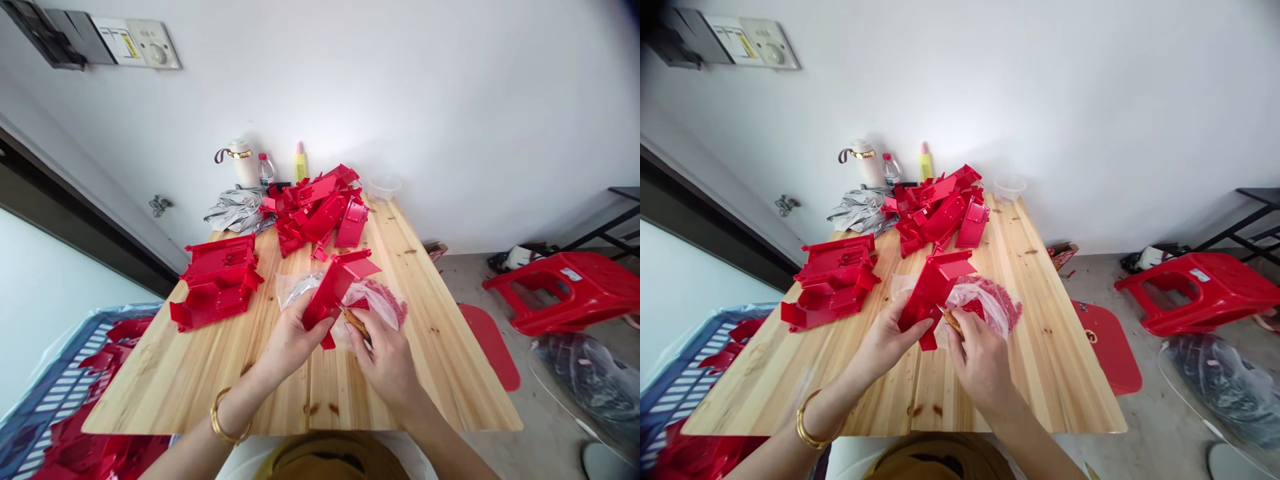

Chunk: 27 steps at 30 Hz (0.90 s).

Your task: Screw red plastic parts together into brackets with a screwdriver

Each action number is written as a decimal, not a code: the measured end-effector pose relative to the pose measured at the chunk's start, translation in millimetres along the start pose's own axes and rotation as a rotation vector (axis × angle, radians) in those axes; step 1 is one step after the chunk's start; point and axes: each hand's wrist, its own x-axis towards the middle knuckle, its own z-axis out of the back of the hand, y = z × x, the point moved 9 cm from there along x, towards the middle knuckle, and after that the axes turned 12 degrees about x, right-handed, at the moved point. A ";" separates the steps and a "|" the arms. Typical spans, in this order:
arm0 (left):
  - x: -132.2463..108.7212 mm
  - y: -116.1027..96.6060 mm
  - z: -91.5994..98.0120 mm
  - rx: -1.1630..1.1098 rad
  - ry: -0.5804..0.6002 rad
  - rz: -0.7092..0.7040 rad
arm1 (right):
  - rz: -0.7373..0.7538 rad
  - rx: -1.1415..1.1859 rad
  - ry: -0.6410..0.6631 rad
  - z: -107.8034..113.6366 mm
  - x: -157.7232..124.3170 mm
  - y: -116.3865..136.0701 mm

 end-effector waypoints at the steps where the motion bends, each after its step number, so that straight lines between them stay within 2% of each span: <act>1: -1.4 -1.6 2.0 0.075 -0.011 -0.014 | 0.018 -0.047 0.008 -0.8 0.7 3.9; 4: -5.9 -2.8 6.8 0.227 -0.040 -0.022 | 0.091 -0.242 0.034 -3.8 4.0 16.8; 9: -12.3 1.3 14.1 0.259 -0.102 -0.005 | 0.196 -0.464 0.122 -14.7 6.9 25.3; 14: -16.2 0.7 17.9 0.292 -0.123 0.000 | 0.216 -0.390 0.149 -17.4 10.1 25.6; 21: -26.6 12.5 12.6 0.234 -0.123 0.045 | 0.260 -0.479 0.171 -18.6 5.2 24.6; 24: -31.0 15.6 9.3 0.272 -0.166 0.048 | 0.219 -0.459 0.189 -19.7 3.7 19.0; 27: -32.6 16.3 7.1 0.264 -0.193 0.049 | 0.148 -0.314 0.190 -18.7 7.0 15.1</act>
